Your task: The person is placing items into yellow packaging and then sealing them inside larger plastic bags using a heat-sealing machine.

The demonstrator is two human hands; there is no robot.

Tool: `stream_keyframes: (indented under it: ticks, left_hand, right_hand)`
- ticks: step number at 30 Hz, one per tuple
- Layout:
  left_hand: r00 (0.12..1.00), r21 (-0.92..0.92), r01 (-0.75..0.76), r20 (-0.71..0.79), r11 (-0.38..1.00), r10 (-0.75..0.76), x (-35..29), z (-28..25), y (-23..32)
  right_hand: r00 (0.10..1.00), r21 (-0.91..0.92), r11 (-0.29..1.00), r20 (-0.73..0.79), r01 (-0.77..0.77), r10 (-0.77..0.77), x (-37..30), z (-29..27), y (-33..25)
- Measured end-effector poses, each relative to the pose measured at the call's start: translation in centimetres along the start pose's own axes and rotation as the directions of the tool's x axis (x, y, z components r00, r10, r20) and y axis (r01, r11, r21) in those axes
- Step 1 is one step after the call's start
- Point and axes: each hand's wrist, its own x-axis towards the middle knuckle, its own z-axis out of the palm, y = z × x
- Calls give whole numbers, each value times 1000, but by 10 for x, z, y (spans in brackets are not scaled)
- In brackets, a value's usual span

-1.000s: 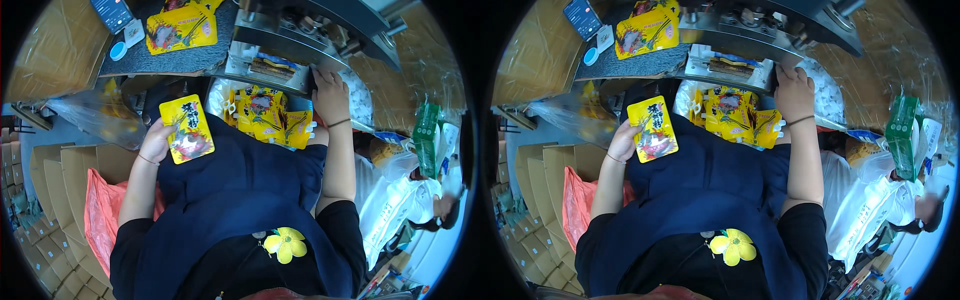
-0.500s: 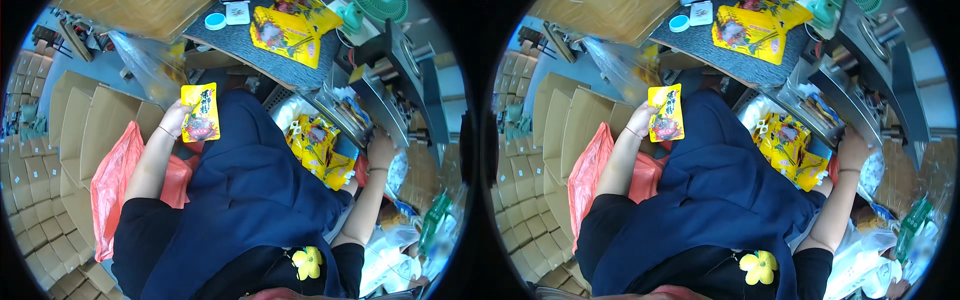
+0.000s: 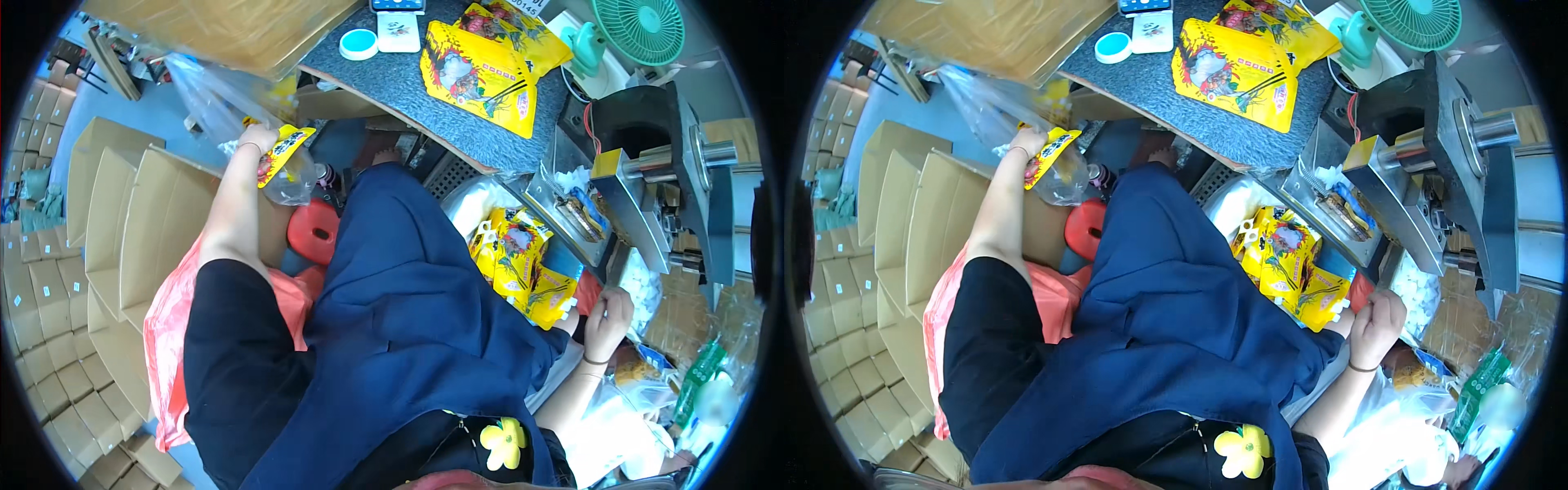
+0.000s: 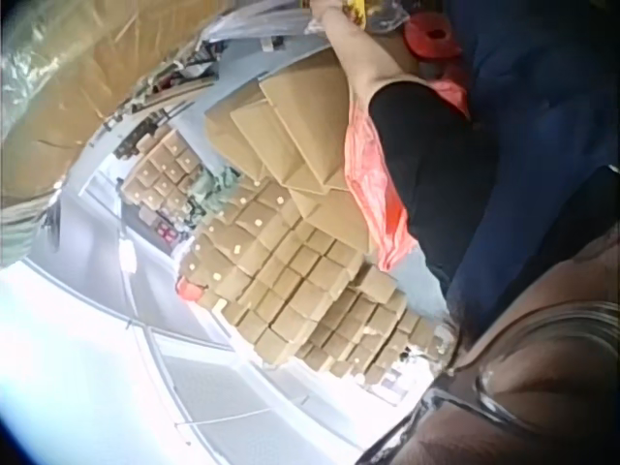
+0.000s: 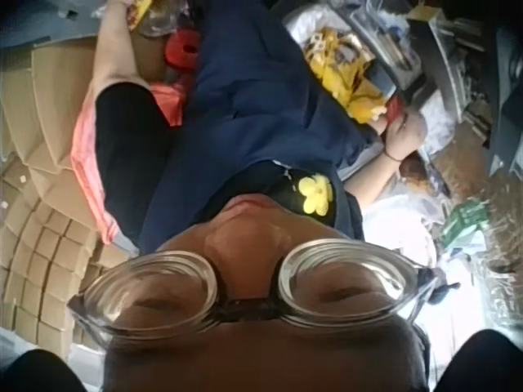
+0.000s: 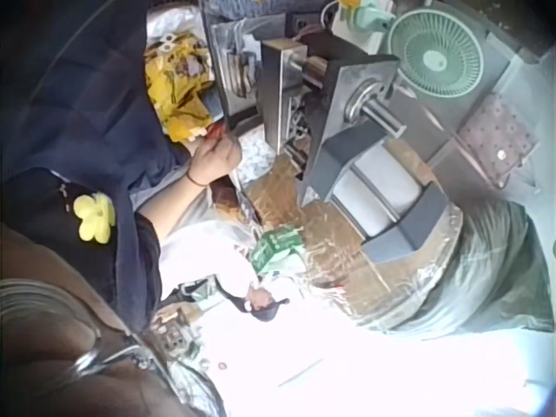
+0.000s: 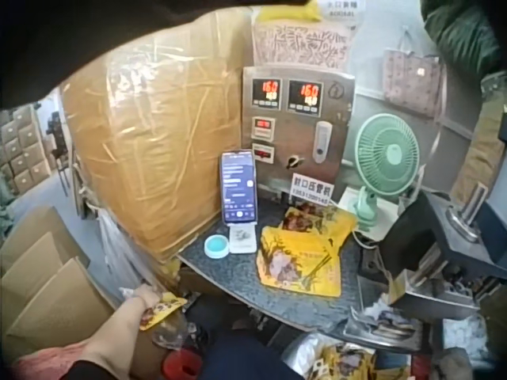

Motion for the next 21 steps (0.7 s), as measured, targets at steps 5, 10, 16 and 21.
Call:
stream_keyframes:
  ticks: [5, 10, 16, 21]
  left_hand:
    - [988, -172, -154, -42, 973, 149, 67, 74, -21]
    - [976, -97, 142, -154, 985, -155, 53, 78, -18]
    - [994, 277, -96, 76, 956, 77, -78, -56, 15]
    - [575, -210, -813, -138, 544, 806, -251, -119, 87]
  right_hand:
    - [994, -71, 994, 80, 83, -77, 7, -3, -13]
    - [995, -48, 994, 35, 97, -96, 5, -4, -20]
    - [993, 178, 977, -24, 117, -114, -9, 15, -30]
    - [948, 388, 890, 108, 238, -300, -4, 47, -69]
